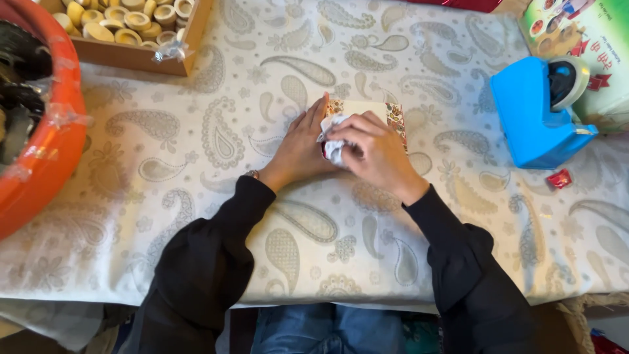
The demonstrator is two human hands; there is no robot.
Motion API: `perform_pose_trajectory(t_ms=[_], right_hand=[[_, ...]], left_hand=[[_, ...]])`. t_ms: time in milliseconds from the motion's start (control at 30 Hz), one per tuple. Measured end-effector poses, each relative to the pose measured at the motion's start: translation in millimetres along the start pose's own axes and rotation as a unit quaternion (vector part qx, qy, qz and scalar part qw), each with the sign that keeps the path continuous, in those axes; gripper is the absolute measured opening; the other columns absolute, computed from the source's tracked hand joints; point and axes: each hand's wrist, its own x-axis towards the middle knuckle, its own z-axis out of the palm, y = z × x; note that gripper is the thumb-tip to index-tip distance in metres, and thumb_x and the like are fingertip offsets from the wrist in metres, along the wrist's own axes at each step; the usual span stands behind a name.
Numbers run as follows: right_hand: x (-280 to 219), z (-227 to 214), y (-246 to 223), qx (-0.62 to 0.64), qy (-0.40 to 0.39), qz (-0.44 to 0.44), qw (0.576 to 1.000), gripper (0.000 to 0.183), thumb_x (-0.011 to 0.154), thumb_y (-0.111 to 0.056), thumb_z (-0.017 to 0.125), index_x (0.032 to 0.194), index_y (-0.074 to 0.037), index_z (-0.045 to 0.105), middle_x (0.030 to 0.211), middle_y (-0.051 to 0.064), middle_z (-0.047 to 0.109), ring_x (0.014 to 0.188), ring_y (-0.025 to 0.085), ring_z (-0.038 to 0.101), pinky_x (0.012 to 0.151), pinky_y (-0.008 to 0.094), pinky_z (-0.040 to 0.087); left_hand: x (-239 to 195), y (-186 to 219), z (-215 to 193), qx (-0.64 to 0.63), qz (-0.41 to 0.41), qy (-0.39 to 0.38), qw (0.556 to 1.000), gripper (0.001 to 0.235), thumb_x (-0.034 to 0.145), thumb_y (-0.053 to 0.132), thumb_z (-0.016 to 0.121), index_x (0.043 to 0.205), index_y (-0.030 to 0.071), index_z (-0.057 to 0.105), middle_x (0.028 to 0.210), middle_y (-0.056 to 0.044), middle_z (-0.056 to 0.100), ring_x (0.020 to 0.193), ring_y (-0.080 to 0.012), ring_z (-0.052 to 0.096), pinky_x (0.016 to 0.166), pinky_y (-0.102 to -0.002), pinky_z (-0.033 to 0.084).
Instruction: The person cleans small wooden items with a cloth, places them inside a small white box, and then uses a tape dispenser to seal the package.
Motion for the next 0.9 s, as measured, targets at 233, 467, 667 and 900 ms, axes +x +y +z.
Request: perform_pose_trajectory(t_ms=[233, 467, 667, 900], right_hand=[[-12.2, -25.4, 53.4, 0.063, -0.068, 0.035, 0.995, 0.017, 0.075, -0.013, 0.073, 0.091, -0.013, 0.076, 0.096, 0.001, 0.069, 0.091, 0.020, 0.064, 0.081, 0.034, 0.054], [-17.2, -17.1, 57.6, 0.029, -0.046, 0.078, 0.995, 0.009, 0.073, -0.013, 0.071, 0.081, -0.009, 0.072, 0.086, 0.003, 0.063, 0.086, 0.022, 0.062, 0.076, 0.037, 0.052], [6.4, -8.0, 9.7, 0.102, -0.026, 0.039, 0.994, 0.016, 0.074, -0.007, 0.070, 0.088, -0.009, 0.075, 0.093, 0.003, 0.066, 0.092, 0.022, 0.061, 0.083, 0.036, 0.052], [-11.2, -16.5, 75.5, -0.049, 0.024, 0.125, 0.991, 0.024, 0.087, -0.005, 0.067, 0.104, -0.017, 0.080, 0.111, -0.005, 0.074, 0.104, 0.018, 0.064, 0.092, 0.032, 0.052]], left_hand=[[5.5, 23.0, -22.0, -0.037, -0.025, 0.001, 0.999, 0.146, 0.060, 0.069, 0.088, 0.160, -0.006, 0.013, 0.161, -0.030, 0.035, 0.150, -0.0415, 0.036, 0.122, -0.053, 0.028], [8.4, 23.5, -23.3, -0.037, -0.039, -0.008, 0.999, 0.149, 0.057, 0.069, 0.089, 0.159, -0.007, 0.012, 0.158, -0.030, 0.037, 0.148, -0.0410, 0.037, 0.121, -0.052, 0.029], [7.2, 16.3, -21.4, -0.025, -0.018, -0.001, 1.000, 0.145, 0.060, 0.064, 0.088, 0.161, -0.007, 0.012, 0.159, -0.030, 0.036, 0.148, -0.0419, 0.038, 0.121, -0.051, 0.031], [9.0, 27.0, -27.6, -0.025, -0.046, -0.019, 0.998, 0.148, 0.059, 0.071, 0.087, 0.159, -0.007, 0.011, 0.158, -0.029, 0.036, 0.147, -0.0423, 0.038, 0.120, -0.050, 0.030]])
